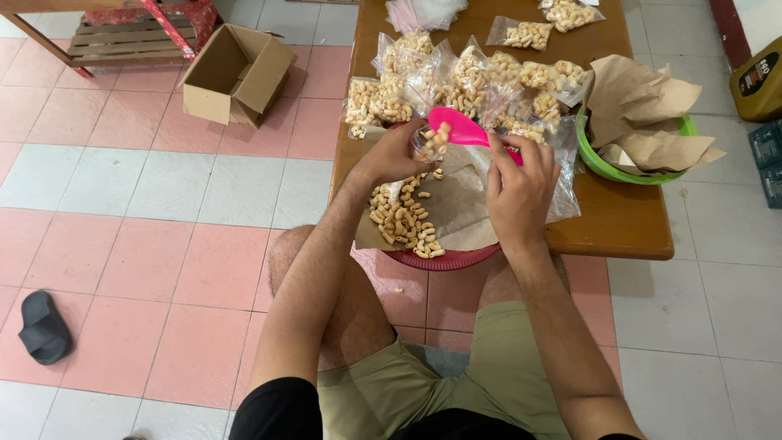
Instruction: The person places cashews into small plastic bags using a pink spoon, and then seals the bags.
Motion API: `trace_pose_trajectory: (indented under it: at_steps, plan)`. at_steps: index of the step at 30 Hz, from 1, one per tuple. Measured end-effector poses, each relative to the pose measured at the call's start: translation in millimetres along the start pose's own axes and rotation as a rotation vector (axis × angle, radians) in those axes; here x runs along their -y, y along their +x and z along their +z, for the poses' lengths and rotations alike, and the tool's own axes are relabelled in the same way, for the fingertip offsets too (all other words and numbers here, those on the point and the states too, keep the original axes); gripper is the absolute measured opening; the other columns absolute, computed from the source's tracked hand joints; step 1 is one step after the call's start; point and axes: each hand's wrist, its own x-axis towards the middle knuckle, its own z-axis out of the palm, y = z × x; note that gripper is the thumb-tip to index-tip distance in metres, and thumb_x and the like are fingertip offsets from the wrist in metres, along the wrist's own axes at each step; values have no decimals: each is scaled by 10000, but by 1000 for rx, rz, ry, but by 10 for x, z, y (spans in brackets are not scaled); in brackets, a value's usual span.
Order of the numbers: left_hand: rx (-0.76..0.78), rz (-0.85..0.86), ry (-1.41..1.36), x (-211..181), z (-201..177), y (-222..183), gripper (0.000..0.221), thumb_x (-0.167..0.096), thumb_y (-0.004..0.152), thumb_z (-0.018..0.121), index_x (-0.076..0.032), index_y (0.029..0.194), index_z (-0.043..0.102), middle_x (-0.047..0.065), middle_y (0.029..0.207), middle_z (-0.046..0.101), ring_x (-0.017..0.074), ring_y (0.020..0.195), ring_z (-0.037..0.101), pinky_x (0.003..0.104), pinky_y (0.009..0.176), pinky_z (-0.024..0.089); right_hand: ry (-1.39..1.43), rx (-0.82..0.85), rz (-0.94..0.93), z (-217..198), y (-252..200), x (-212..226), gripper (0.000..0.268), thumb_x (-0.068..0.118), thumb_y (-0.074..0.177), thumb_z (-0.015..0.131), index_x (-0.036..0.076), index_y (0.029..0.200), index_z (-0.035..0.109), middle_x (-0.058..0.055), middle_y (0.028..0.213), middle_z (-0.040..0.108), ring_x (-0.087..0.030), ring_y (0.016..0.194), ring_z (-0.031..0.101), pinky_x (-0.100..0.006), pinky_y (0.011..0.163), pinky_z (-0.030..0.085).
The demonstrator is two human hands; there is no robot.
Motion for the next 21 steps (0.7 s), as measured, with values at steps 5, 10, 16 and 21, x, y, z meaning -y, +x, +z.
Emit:
trace_pose_trajectory:
  at_steps: [5,10,16,21]
  plan:
    - [-42,90,-183,25,9,32,597,-367,732,935,-184,1250,702,141,1063,797,389,1097,738,518,968,552,-53,-37,4,-75,25,-73,377,3,1005,719,162,1332,820,-35,1196,648,-263,1125,565,-408,892,416]
    - [-13,168,-517,-35,-95,-33,499,-313,880,902,-118,1299,714,161,1167,790,377,1178,690,513,1053,494,-202,93,83,169,-353,-422,336,66,973,767,186,1281,824,-17,1183,648,-266,1142,585,-415,878,417]
    - [-94,242,-1003,-9,-180,82,395,-186,935,817,-135,1266,608,71,1186,790,249,1209,728,439,1122,486,-334,722,363,643,-527,-265,164,274,992,794,156,1100,831,-47,1233,731,-249,1169,574,-469,1069,413]
    - [-218,205,-1012,50,-152,121,423,-193,917,838,-154,1276,617,77,1095,781,188,1032,747,341,939,570,-297,582,28,1247,-820,-216,407,219,1007,755,191,1413,739,-28,1282,708,-232,1154,588,-430,957,496]
